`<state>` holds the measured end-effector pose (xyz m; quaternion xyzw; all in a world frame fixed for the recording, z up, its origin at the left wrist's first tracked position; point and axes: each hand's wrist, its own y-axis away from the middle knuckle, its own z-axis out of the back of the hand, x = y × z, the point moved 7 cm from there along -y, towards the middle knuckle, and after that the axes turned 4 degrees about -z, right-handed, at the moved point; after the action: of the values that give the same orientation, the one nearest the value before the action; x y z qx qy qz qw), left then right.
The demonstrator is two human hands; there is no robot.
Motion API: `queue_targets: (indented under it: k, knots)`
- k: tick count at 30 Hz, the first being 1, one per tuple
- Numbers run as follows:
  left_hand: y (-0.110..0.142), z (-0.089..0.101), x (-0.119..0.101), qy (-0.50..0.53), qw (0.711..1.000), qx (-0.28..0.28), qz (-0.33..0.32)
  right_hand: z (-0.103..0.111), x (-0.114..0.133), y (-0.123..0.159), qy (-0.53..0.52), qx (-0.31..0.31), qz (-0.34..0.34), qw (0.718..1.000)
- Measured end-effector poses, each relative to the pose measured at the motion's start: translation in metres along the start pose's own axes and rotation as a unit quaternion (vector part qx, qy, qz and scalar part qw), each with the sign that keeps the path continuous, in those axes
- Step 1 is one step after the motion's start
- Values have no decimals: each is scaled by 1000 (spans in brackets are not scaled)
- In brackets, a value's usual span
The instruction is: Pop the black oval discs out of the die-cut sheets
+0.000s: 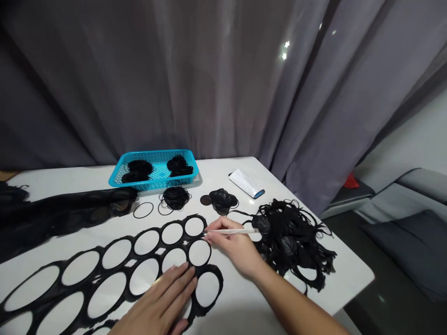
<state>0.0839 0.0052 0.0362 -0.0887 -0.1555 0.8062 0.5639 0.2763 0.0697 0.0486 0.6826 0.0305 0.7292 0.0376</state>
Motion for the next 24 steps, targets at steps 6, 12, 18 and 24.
queue_targets:
  k: [6,12,18,24]
  knots:
    - [-1,0,-2,37,999,6,16,1,-4,6,45,32,-12,998]
    - [-1,0,-3,44,999,18,15,-27,3,18,183,104,54,976]
    - [-3,-2,-2,29,999,40,5,-29,-2,17,196,106,59,973]
    - [-2,-2,-2,67,997,22,24,-31,-6,21,238,105,79,962]
